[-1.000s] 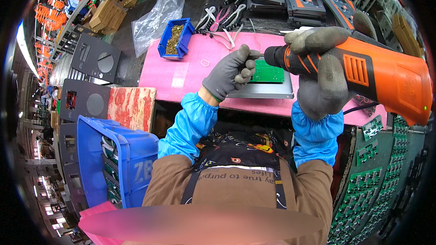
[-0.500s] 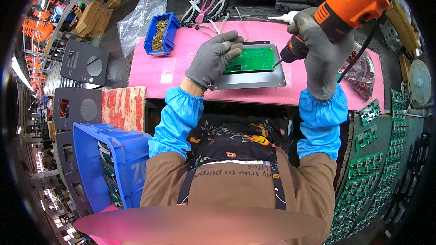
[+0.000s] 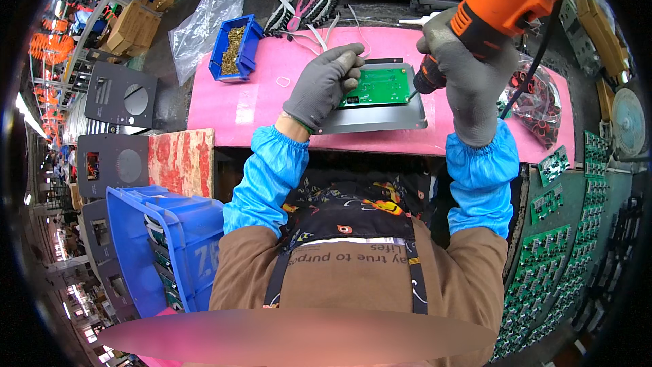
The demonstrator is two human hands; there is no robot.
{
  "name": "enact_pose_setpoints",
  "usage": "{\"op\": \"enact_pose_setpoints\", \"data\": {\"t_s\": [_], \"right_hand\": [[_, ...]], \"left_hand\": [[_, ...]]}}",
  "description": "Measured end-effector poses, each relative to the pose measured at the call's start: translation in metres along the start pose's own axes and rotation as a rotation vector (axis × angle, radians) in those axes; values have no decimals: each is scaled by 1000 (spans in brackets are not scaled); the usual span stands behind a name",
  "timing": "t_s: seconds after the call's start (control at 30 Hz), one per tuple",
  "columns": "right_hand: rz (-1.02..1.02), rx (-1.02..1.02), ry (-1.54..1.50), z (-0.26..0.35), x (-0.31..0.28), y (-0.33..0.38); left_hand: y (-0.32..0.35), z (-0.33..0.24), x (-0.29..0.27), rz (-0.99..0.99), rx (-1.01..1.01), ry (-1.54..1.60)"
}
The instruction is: The person assembles electronic control panels by attaching PCBs to faceplates with screws, using an electric screwdriver.
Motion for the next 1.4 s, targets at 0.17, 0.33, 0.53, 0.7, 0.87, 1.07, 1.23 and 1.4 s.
{"op": "enact_pose_setpoints", "data": {"t_s": [0.17, 0.33, 0.53, 0.7, 0.87, 1.07, 1.23, 1.4], "right_hand": [[105, 68, 83, -9, 10, -4], [30, -13, 70, -5, 8, -4], [112, 5, 61, -2, 13, -4], [30, -254, -219, 26, 2, -2], [-87, -425, -449, 39, 4, 3], [1, -447, -464, 42, 26, 1], [3, -439, -529, 38, 32, 0], [11, -411, -560, 33, 37, 1]], "left_hand": [[0, 5, 0, -5, -6, 52], [3, 0, 3, -63, -31, -7], [4, 2, -4, -71, -68, -70], [-4, 3, -4, 22, 65, 285], [8, 3, 8, 143, -89, 364], [18, 3, 12, 207, -79, 440], [22, 2, 7, 207, -60, 427], [22, -5, -1, 333, 3, 354]]}}
Point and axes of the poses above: each hand's wrist, its own y-axis away from the middle knuckle, its own x-axis out of the palm, z = x × y, the point moved 9 cm from there along -y, towards the middle knuckle, and after that the axes turned 14 degrees about z, right-handed, at the moved point
